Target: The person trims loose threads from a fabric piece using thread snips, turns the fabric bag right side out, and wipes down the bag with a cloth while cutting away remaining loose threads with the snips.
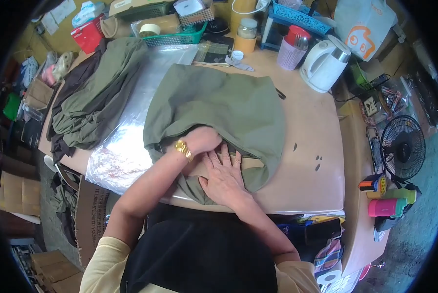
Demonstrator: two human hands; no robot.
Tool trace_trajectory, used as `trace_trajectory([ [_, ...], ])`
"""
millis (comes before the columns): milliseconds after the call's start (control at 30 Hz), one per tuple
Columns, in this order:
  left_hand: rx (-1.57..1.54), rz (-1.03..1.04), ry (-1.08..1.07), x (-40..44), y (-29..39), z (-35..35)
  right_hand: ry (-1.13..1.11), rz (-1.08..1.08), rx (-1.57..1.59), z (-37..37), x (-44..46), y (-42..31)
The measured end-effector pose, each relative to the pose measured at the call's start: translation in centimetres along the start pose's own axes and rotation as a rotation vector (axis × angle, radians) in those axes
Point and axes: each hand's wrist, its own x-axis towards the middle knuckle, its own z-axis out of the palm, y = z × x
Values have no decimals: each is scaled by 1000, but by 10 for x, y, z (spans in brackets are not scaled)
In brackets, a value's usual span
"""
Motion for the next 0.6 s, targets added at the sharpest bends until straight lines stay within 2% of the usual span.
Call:
trace_trajectory([
  [67, -23, 53, 8, 29, -17, 10, 123, -47, 46, 4, -5, 0],
  [233, 69, 221, 280, 70, -75, 68, 129, -45, 89, 1, -2, 6],
  [267, 129, 220, 252, 60, -76, 70, 90, -48, 97, 0, -2, 10],
  [300, 184, 119, -72, -1, -13, 13, 93, -48, 98, -5, -3, 13],
  [333, 279, 99, -77, -39, 16, -4, 50, -32, 113, -12, -5, 16],
  [367, 194, 138, -24, -73, 38, -22, 8, -13, 133, -16, -6, 21],
  [400, 78, 406, 310, -97, 31, -9, 12, -11, 141, -15, -7, 33],
  [433, 106, 423, 434, -121, 37, -24, 97, -113, 284, -12, -9, 51],
  [467, 206, 248, 522, -136, 30, -27, 180, -217, 426, -12, -11, 67],
  [500, 303, 70, 605, -149, 19, -31, 245, -100, 558, -19, -15, 79],
  [533, 308, -42, 593, -155, -7, -30, 306, 20, 687, -27, -17, 89],
  [567, 165, -74, 599, -162, -29, -30, 296, 14, 690, -26, -13, 105],
  [600, 21, -106, 608, -167, -41, -30, 366, 109, 855, -23, -4, 120],
])
